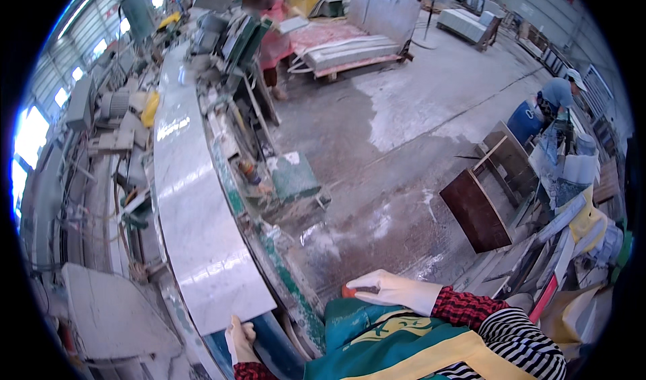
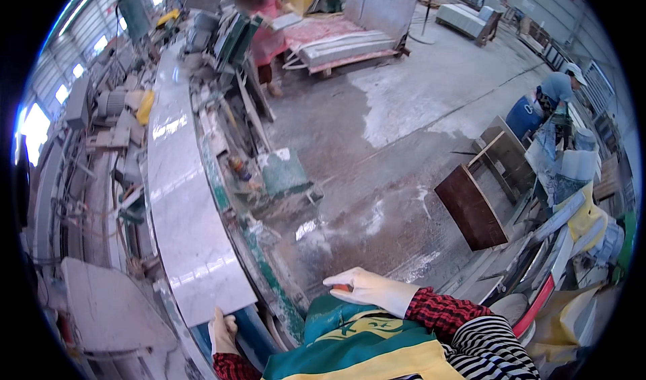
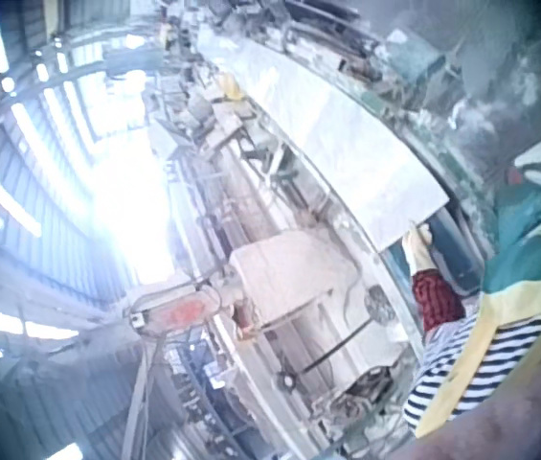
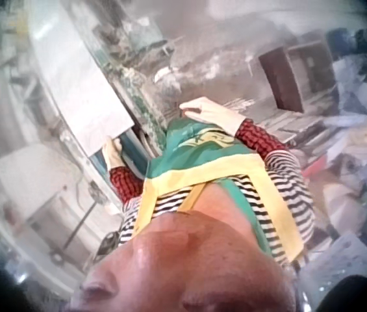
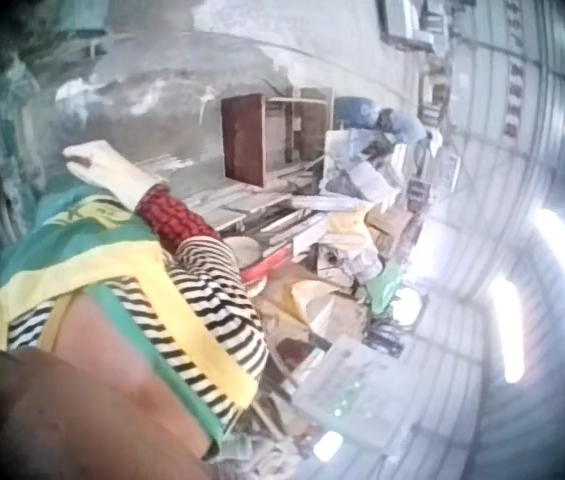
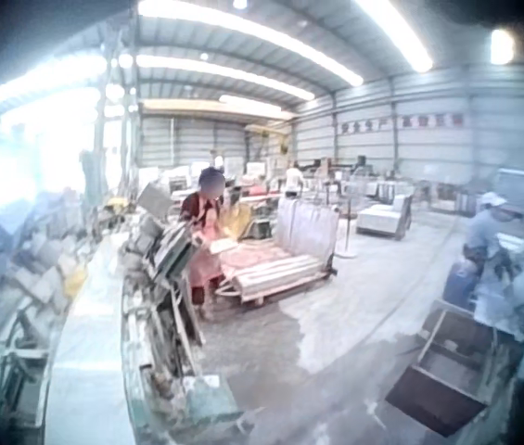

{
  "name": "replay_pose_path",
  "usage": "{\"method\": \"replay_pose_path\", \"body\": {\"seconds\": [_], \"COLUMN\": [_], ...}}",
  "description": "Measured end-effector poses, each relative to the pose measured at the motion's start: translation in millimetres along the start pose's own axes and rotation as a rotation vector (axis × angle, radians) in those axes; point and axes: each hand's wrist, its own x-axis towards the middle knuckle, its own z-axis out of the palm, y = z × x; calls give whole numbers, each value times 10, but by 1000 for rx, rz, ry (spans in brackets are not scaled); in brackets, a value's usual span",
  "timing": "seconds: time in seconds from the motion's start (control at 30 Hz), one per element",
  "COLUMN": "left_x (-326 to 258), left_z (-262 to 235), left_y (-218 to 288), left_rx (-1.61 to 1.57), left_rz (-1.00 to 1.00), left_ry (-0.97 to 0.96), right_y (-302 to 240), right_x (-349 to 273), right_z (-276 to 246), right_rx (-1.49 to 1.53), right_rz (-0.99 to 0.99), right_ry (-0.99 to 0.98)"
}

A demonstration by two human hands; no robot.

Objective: The person operates a grinding machine to polish the edges of rectangular metal sheets. They repeatedly pick up a sheet, press it against the rotating wheel, and place it back on the conveyor belt. The process is continuous and repetitive.

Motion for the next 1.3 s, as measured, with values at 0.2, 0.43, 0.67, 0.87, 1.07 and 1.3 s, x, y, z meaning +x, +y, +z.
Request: {"method": "replay_pose_path", "body": {"seconds": [0.2, 0.43, 0.67, 0.87, 1.07, 1.3], "left_x": [229, -161, -899, -1212, -1571, -1783], "left_z": [-55, 190, 709, 1185, 2131, 2309], "left_y": [-86, -106, -142, -159, -619, -1472], "left_rx": [-292, -278, -103, 115, 46, 638], "left_rz": [-12, 119, 391, 416, 347, 242], "left_ry": [-115, 10, -63, -150, -620, -898], "right_y": [-54, 292, 1033, 1560, 1454, 2022], "right_x": [-45, -203, -1481, -3542, -5278, -6068], "right_z": [-83, -239, -959, -1510, -1556, -1027], "right_rx": [5, -18, -138, -633, -1041, -941], "right_rz": [78, 152, 408, 537, 1060, 1188], "right_ry": [-26, -36, 475, 1194, 1491, 1514]}}
